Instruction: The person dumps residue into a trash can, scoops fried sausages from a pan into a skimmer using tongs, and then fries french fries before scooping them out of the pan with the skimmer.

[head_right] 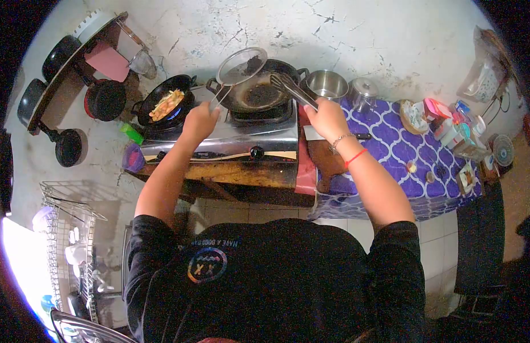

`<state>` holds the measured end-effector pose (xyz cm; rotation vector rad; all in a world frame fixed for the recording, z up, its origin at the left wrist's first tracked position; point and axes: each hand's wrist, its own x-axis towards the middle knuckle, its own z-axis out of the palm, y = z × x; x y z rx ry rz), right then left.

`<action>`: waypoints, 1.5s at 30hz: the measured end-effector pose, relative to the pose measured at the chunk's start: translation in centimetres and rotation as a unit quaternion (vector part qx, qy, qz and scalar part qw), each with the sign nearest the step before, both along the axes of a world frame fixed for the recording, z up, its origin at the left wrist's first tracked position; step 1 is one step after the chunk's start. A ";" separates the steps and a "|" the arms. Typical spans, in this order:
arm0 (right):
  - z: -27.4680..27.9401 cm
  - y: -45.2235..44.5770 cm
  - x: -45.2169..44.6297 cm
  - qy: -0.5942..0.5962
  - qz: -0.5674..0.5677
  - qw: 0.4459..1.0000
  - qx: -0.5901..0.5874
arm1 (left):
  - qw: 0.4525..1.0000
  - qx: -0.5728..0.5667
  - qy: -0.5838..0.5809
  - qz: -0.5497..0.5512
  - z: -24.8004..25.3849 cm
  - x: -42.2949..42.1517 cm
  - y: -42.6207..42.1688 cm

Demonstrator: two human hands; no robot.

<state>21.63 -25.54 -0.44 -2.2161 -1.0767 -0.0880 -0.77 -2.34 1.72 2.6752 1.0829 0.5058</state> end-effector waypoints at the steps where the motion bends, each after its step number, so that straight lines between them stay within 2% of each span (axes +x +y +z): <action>1: 0.0 -0.1 -0.1 0.003 -0.002 1.000 0.006 | 1.000 -0.010 -0.008 -0.003 0.2 0.0 0.0; 9: -0.1 -2.6 0.2 0.037 -0.010 0.998 0.058 | 0.999 -0.046 -0.007 -0.004 1.5 0.9 -0.3; 13: -0.2 -7.2 1.2 0.058 -0.014 0.992 0.109 | 1.000 0.014 -0.021 -0.007 0.7 1.3 -0.5; 15: -0.3 -11.0 1.7 0.029 -0.029 0.990 0.138 | 0.999 0.033 -0.001 0.003 0.7 1.6 -1.3; 18: 0.3 -18.4 2.0 0.047 -0.032 0.987 0.150 | 0.995 0.081 0.042 0.043 1.2 2.3 -3.1; 23: -0.9 -32.5 3.9 0.077 -0.071 0.985 0.140 | 0.990 0.064 0.097 0.085 2.7 4.9 -7.4; 26: -2.2 -41.5 5.3 0.056 -0.103 0.981 0.157 | 0.991 0.078 0.091 0.067 4.8 8.0 -12.2; 27: -1.7 -44.7 5.3 0.085 -0.131 0.981 0.115 | 0.993 0.076 0.068 0.057 6.0 9.4 -14.6; 29: -2.3 -50.3 5.7 0.119 -0.181 0.973 0.075 | 0.995 0.094 0.025 0.013 7.5 12.8 -19.1; 33: -5.0 -60.7 6.4 0.069 -0.245 0.959 0.125 | 0.990 0.084 -0.048 -0.100 9.9 21.0 -29.6; 37: -5.6 -68.0 5.8 0.097 -0.353 0.918 0.149 | 0.961 0.049 -0.087 -0.259 11.6 30.0 -43.5; 41: -9.7 -75.1 6.1 0.128 -0.447 0.867 0.182 | 0.894 0.002 -0.104 -0.435 10.9 39.0 -58.7; 43: -12.2 -78.3 6.3 0.092 -0.462 0.864 0.178 | 0.844 -0.032 -0.110 -0.525 9.6 43.1 -66.3; 45: -14.3 -81.7 6.1 0.102 -0.510 0.832 0.191 | 0.793 -0.031 -0.095 -0.600 7.7 47.9 -73.9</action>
